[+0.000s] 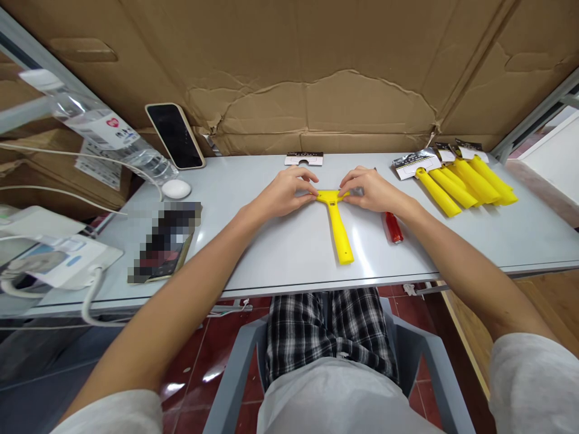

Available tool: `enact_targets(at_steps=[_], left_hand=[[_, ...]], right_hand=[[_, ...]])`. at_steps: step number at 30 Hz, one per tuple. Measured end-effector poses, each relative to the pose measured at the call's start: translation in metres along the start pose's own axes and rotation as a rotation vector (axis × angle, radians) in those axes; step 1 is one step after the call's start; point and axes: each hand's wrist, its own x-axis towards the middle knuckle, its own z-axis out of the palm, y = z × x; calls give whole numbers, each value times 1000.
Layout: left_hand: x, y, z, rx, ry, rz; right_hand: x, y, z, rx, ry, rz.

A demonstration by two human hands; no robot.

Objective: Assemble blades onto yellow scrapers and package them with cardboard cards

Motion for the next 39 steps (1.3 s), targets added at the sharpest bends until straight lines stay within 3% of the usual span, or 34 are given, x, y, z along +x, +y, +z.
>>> enact_targets(at_steps=[3, 7, 12, 16, 20, 27, 39], left_hand=[[0, 1, -5, 20, 9, 1], [-7, 17, -23, 130, 3, -82], [-55, 55, -38, 213, 42, -253], [-106, 75, -24, 209, 12, -398], [-127, 89, 0, 220, -86, -493], [-122, 111, 15, 361, -181, -559], [-123, 109, 17, 431, -242, -534]], right_hand=[[0, -1, -5, -9, 33, 7], [-3, -5, -20, -19, 193, 83], [-48, -15, -34, -107, 298, 217], [-115, -16, -21, -208, 203, 363], [-155, -13, 0, -341, 104, 507], [-152, -21, 5, -443, -61, 589], [-151, -23, 1, -456, -128, 627]])
